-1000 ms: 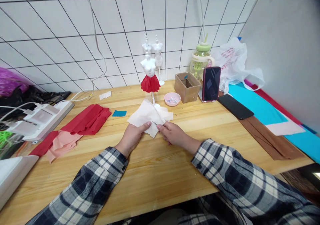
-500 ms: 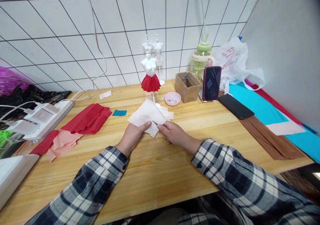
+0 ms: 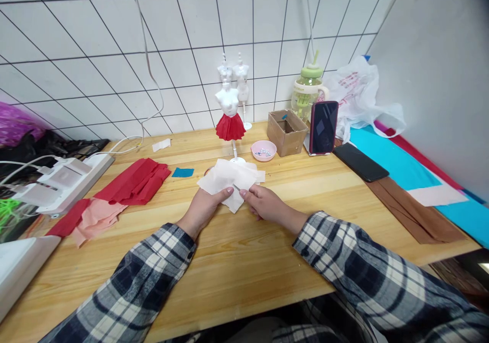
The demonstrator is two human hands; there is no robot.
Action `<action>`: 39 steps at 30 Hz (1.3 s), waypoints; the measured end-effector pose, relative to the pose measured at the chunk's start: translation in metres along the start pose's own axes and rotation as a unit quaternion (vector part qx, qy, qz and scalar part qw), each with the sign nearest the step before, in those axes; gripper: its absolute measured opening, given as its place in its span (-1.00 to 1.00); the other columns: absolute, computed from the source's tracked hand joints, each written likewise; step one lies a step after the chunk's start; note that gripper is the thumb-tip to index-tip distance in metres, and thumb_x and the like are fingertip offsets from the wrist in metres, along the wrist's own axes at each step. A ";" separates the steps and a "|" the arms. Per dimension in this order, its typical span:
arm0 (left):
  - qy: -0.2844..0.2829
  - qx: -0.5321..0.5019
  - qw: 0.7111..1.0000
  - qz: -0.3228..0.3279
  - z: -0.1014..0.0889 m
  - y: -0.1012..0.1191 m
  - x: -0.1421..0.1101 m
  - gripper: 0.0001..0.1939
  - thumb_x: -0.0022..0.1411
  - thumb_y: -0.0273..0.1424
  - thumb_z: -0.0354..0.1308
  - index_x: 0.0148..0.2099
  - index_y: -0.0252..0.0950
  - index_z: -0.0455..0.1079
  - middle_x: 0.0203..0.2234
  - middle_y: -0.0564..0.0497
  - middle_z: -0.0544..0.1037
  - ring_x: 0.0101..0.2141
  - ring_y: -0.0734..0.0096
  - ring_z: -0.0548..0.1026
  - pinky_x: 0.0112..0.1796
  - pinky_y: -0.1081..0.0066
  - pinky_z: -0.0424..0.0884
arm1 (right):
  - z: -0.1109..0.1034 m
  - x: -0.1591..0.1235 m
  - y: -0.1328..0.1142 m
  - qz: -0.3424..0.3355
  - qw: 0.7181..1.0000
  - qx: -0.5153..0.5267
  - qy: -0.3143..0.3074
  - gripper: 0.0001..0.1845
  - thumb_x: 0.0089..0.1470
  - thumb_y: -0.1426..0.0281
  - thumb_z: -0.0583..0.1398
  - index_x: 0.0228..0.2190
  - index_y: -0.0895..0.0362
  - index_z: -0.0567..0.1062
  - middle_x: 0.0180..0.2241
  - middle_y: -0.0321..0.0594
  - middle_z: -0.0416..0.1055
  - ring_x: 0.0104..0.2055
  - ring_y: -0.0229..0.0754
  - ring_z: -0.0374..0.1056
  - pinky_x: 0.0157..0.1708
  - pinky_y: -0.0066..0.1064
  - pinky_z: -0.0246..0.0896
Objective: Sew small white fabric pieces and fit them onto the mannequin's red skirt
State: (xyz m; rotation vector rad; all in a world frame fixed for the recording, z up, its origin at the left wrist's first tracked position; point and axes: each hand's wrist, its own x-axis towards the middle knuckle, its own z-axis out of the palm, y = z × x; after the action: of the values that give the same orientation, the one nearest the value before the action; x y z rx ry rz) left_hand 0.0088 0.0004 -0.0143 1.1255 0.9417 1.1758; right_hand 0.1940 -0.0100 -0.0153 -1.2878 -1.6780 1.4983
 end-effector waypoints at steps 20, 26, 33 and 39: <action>-0.008 0.017 1.000 0.000 0.003 0.005 -0.003 -0.42 0.01 -0.29 0.40 0.08 -0.30 0.37 0.00 -0.15 0.54 -0.02 0.10 0.50 -0.04 0.19 0.43 | -0.001 -0.004 -0.009 0.022 0.999 0.012 -0.026 -0.53 0.27 0.10 -0.01 -0.55 0.13 0.29 -0.76 -0.40 0.21 -0.74 -0.36 0.15 -0.69 -0.54 0.09; -0.005 0.035 0.999 0.005 0.005 0.006 -0.003 -0.46 0.06 -0.22 0.36 0.06 -0.28 0.38 -0.01 -0.12 0.54 -0.04 0.14 0.50 -0.03 0.24 0.42 | -0.001 -0.004 -0.010 0.019 1.000 0.006 -0.003 -0.51 0.25 0.08 0.03 -0.60 0.11 0.24 -0.74 -0.40 0.19 -0.72 -0.36 0.14 -0.69 -0.54 0.10; 0.057 0.006 0.998 -0.040 0.002 -0.001 -0.001 -0.55 0.03 -0.17 0.37 -0.08 -0.30 0.49 -0.12 -0.08 0.60 -0.14 0.19 0.53 -0.09 0.30 0.45 | -0.001 -0.003 -0.007 0.011 1.000 -0.003 -0.002 -0.47 0.23 0.02 0.04 -0.61 0.12 0.23 -0.73 -0.41 0.18 -0.71 -0.38 0.13 -0.68 -0.56 0.11; 0.055 -0.001 0.998 -0.040 0.000 -0.001 -0.001 -0.57 -0.02 -0.22 0.41 -0.11 -0.31 0.51 -0.15 -0.09 0.61 -0.15 0.15 0.55 -0.07 0.24 0.45 | -0.001 -0.001 -0.004 0.031 0.999 0.010 0.006 -0.49 0.21 0.02 0.05 -0.58 0.12 0.24 -0.68 -0.40 0.20 -0.70 -0.39 0.12 -0.69 -0.54 0.14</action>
State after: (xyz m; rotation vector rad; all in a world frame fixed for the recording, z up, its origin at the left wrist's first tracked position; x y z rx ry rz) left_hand 0.0087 -0.0004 -0.0156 1.0204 1.0595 1.1825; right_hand 0.1942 -0.0097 -0.0107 -1.3466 -1.6260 1.5357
